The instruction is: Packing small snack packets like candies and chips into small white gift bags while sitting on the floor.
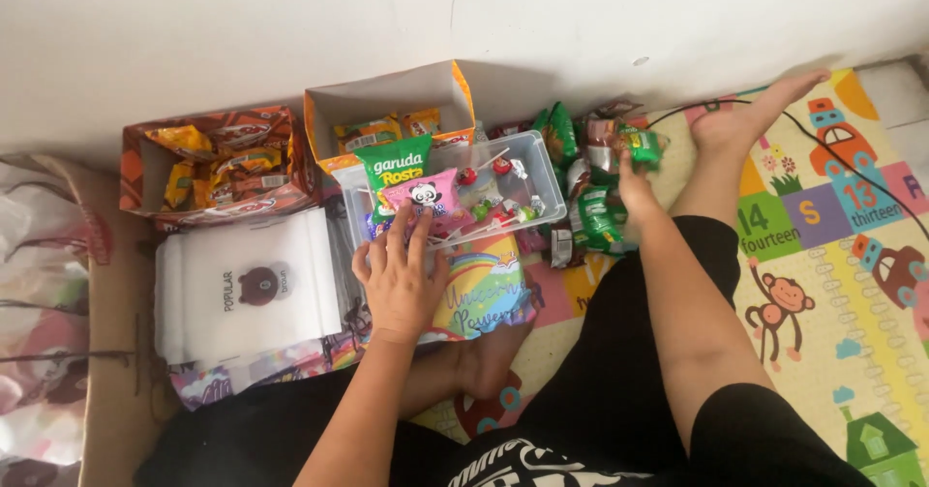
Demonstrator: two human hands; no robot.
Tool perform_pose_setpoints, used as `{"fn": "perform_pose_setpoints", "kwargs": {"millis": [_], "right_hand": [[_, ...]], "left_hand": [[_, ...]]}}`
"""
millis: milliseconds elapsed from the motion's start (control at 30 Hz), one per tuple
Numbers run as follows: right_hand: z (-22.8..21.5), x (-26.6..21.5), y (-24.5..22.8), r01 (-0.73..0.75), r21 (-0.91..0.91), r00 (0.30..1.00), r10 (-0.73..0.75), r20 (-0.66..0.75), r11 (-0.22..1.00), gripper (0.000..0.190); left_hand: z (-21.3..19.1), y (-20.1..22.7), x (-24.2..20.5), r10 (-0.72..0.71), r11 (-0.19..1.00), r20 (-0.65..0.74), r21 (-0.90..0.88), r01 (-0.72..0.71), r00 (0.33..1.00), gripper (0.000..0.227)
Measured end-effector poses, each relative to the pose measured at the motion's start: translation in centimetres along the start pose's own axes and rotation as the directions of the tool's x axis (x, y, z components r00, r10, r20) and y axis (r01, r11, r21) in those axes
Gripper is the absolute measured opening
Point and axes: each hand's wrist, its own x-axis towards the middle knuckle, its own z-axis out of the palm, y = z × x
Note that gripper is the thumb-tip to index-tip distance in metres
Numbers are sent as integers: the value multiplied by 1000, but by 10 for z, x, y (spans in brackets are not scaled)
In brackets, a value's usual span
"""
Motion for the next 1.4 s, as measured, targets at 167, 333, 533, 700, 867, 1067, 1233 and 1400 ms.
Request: {"fn": "perform_pose_setpoints", "kwargs": {"millis": [167,333,533,700,867,1067,1233,1400], "right_hand": [[11,9,11,19,5,997,-19,73,1000,93],[-10,27,42,56,-13,984,-53,171,998,73],[-43,-1,27,286,-268,954,-299,-5,920,47],[-42,-127,-63,707,-242,594,-743,-309,665,18],[5,-236,-150,952,-25,298,-946,-130,304,11],[85,-314,-224,983,186,-14,-999,48,-5,12],[160,-321,-280,964,222,-188,-966,177,-147,12],[220,-305,-329,990,-141,83,-771,631,-9,26]], "left_hand": [[-2,-2,-1,0,1000,-1,-22,0,1000,66],[-3,-5,-5,-5,998,-32,-55,4,999,66],[-4,-5,-4,-1,999,-66,-49,-3,998,61],[-1,-8,-7,1,998,-74,-65,-6,997,62],[-2,-9,-10,-13,997,-83,-74,7,996,59],[-5,-15,-11,15,996,-148,-86,-28,989,46],[-11,-17,-7,42,992,-209,-108,-66,977,27],[-19,-17,-6,28,988,-184,-143,-55,982,26]]}}
